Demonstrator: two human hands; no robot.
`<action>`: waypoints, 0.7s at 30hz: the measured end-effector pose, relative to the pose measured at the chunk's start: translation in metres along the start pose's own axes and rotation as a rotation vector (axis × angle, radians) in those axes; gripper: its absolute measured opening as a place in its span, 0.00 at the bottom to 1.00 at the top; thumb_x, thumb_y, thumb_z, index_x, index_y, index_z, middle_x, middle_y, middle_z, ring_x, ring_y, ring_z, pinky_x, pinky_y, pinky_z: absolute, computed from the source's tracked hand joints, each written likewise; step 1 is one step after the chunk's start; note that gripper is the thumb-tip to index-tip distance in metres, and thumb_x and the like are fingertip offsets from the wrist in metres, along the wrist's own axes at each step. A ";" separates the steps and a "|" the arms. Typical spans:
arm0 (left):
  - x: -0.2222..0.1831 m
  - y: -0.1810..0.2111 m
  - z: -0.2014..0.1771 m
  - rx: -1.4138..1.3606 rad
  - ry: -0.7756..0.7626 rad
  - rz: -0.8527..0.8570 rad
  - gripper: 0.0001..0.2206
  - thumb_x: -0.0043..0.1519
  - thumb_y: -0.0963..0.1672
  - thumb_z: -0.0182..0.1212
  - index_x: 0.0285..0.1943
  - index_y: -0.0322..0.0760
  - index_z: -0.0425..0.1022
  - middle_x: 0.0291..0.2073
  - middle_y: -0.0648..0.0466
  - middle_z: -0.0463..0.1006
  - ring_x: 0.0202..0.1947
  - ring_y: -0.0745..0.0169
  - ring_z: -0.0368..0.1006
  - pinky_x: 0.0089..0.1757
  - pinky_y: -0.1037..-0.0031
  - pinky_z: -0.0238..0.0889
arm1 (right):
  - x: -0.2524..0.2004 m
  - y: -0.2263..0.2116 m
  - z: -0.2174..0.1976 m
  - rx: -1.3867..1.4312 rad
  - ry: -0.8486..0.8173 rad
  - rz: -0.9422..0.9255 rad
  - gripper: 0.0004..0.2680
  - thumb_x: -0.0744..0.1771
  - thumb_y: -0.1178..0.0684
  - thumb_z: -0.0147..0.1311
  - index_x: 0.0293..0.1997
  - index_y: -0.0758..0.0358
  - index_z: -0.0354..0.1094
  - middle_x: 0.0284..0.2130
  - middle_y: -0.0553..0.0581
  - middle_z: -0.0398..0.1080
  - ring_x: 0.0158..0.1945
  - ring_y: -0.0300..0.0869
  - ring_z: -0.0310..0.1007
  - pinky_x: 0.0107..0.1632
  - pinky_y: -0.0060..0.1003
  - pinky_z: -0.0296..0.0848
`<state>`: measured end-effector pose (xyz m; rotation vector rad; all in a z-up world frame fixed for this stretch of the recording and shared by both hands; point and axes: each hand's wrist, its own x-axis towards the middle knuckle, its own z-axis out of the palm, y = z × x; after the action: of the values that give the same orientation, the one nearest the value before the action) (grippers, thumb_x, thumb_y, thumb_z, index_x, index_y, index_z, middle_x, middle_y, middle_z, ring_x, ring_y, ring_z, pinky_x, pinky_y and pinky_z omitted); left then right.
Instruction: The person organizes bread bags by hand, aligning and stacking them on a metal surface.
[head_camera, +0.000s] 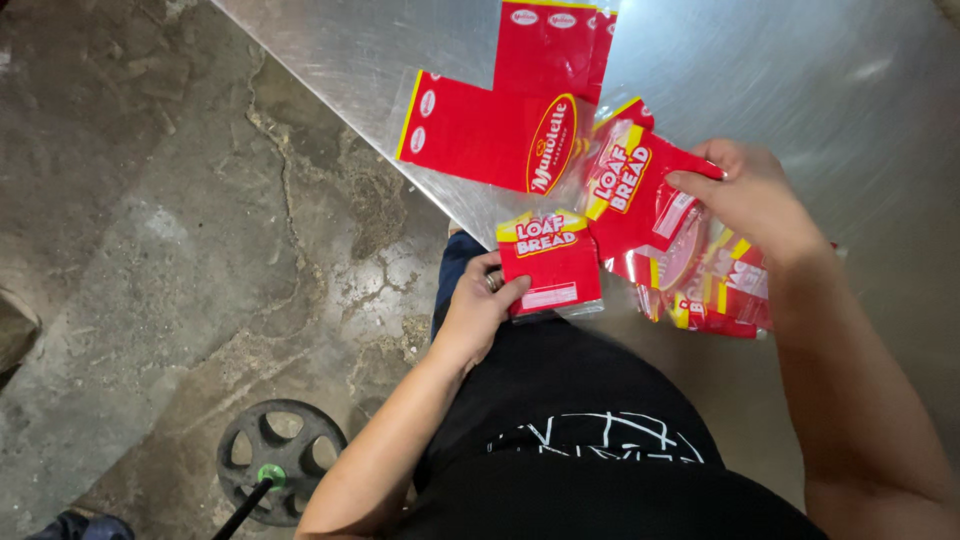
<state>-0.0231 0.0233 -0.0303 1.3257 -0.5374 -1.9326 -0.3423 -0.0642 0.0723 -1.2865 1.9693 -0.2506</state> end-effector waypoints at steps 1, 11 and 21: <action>0.000 -0.002 -0.002 -0.022 -0.061 -0.036 0.19 0.63 0.37 0.62 0.62 0.25 0.64 0.47 0.43 0.81 0.43 0.58 0.79 0.42 0.72 0.75 | -0.009 -0.003 0.002 0.237 -0.030 0.037 0.11 0.67 0.52 0.62 0.50 0.67 0.74 0.38 0.59 0.79 0.41 0.43 0.77 0.45 0.38 0.74; -0.004 -0.005 0.009 -0.260 -0.266 -0.169 0.15 0.69 0.40 0.51 0.66 0.34 0.65 0.54 0.47 0.78 0.47 0.53 0.79 0.46 0.58 0.76 | -0.079 -0.008 0.098 1.081 -0.227 0.065 0.09 0.68 0.60 0.54 0.53 0.64 0.65 0.45 0.55 0.76 0.44 0.39 0.79 0.43 0.37 0.80; -0.024 0.009 0.011 -0.340 -0.248 -0.209 0.18 0.72 0.48 0.42 0.68 0.38 0.65 0.54 0.48 0.79 0.48 0.55 0.80 0.47 0.60 0.75 | -0.099 -0.013 0.126 0.682 -0.173 0.065 0.07 0.69 0.56 0.55 0.49 0.66 0.70 0.31 0.54 0.77 0.24 0.35 0.73 0.26 0.30 0.71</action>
<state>-0.0257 0.0352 -0.0050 0.9639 -0.1762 -2.2575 -0.2269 0.0429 0.0393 -0.7671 1.5687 -0.6853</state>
